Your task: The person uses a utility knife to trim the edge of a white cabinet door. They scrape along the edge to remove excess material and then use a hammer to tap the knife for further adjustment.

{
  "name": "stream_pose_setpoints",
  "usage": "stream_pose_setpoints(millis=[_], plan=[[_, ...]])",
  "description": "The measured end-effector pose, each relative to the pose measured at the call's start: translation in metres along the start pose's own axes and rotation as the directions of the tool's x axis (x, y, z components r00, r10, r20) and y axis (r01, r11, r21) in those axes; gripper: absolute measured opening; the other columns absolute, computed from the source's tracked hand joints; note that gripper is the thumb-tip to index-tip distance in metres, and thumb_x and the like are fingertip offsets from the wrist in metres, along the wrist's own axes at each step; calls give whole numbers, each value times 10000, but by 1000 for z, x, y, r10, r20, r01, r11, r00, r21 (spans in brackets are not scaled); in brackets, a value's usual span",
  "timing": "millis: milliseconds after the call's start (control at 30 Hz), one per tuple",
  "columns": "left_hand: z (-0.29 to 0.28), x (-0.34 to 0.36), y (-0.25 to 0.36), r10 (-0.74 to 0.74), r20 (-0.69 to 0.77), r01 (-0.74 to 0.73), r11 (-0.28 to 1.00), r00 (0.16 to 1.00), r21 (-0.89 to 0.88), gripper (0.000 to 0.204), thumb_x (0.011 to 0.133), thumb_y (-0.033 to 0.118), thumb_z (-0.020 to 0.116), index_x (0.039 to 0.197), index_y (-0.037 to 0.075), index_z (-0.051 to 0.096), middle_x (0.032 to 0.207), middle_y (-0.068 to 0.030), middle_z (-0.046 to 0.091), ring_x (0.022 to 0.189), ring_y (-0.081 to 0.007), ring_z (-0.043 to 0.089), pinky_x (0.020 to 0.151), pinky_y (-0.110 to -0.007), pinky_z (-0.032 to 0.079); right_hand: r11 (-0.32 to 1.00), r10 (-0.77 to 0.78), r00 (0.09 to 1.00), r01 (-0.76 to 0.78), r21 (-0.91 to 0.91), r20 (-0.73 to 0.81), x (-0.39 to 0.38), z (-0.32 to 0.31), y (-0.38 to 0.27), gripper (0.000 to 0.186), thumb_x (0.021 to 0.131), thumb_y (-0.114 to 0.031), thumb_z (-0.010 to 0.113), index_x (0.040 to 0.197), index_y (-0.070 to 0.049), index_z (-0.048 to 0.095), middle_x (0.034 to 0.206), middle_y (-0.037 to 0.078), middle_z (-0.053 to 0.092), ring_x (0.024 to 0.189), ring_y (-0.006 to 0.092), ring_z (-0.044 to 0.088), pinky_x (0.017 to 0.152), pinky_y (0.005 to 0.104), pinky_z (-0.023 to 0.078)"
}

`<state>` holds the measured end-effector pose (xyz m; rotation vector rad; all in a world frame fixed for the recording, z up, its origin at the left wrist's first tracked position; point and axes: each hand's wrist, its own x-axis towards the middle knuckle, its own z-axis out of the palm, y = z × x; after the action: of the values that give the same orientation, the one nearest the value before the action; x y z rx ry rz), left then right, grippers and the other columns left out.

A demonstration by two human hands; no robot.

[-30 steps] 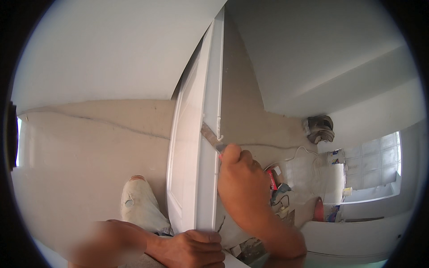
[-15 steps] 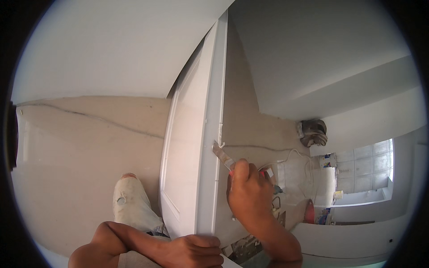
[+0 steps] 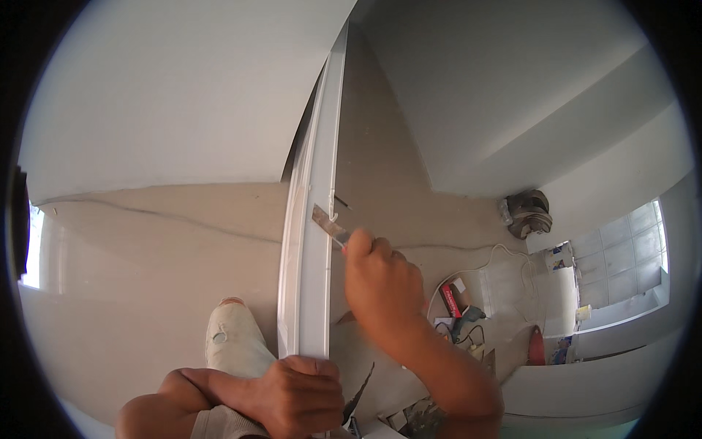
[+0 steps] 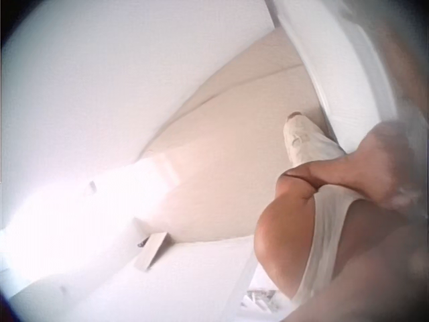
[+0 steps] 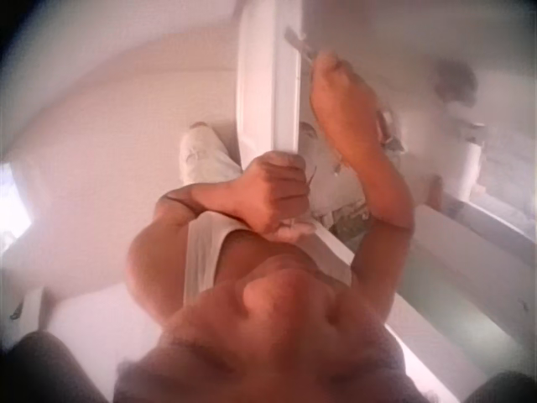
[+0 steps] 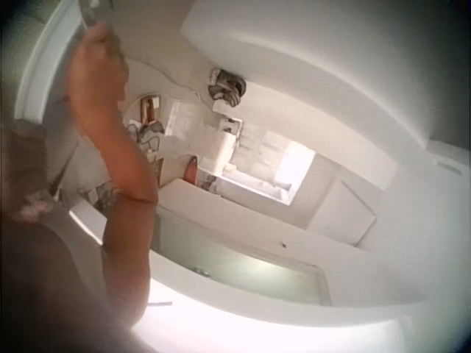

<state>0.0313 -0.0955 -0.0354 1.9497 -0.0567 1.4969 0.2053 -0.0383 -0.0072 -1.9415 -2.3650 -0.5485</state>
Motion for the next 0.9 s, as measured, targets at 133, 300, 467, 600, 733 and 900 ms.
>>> stream_pose_setpoints(millis=[133,300,467,600,733,900], plan=[[-1,-3,-4,-2,67,-1,999,998,40,393,837,286,752,612,79,505,614,-74,441,538,-290,500,545,-397,425,999,-48,999,48,9,-19,7,6,5,176,958,-144,651,929,-65,496,752,134,638,626,343,699,527,446,559],[3,-10,-1,-21,30,21,1000,999,15,398,847,288,745,611,82,500,622,-71,445,545,-292,504,553,-399,424,967,-253,960,247,-62,-116,18,16,34,179,896,-125,693,898,-78,521,745,107,624,626,305,684,534,421,552],[-2,-4,2,-30,31,31,999,999,-26,376,830,264,744,607,82,502,624,-75,450,548,-294,510,561,-395,424,875,-481,863,483,-23,-156,50,21,66,218,912,-207,692,872,-98,508,688,70,601,597,266,680,511,416,549],[-1,-7,1,-23,23,23,1000,999,-21,367,817,259,739,600,77,504,622,-85,455,545,-300,511,563,-394,420,960,-279,951,281,-4,-132,28,23,42,202,931,-205,674,882,-89,516,725,102,642,632,293,705,529,423,566],[2,-7,-2,-15,5,15,1000,1000,-11,380,814,266,736,591,78,493,611,-85,448,539,-302,503,564,-395,417,1000,-7,1000,6,17,14,9,5,3,180,944,-158,662,919,-70,507,757,152,665,653,369,710,554,471,568],[0,-5,-2,1,-2,-1,1000,1000,-4,385,814,259,730,580,80,482,598,-82,437,532,-302,495,560,-401,411,991,-132,991,132,-5,20,23,-2,24,173,938,-130,664,941,-61,505,754,155,664,642,399,703,567,493,567]])
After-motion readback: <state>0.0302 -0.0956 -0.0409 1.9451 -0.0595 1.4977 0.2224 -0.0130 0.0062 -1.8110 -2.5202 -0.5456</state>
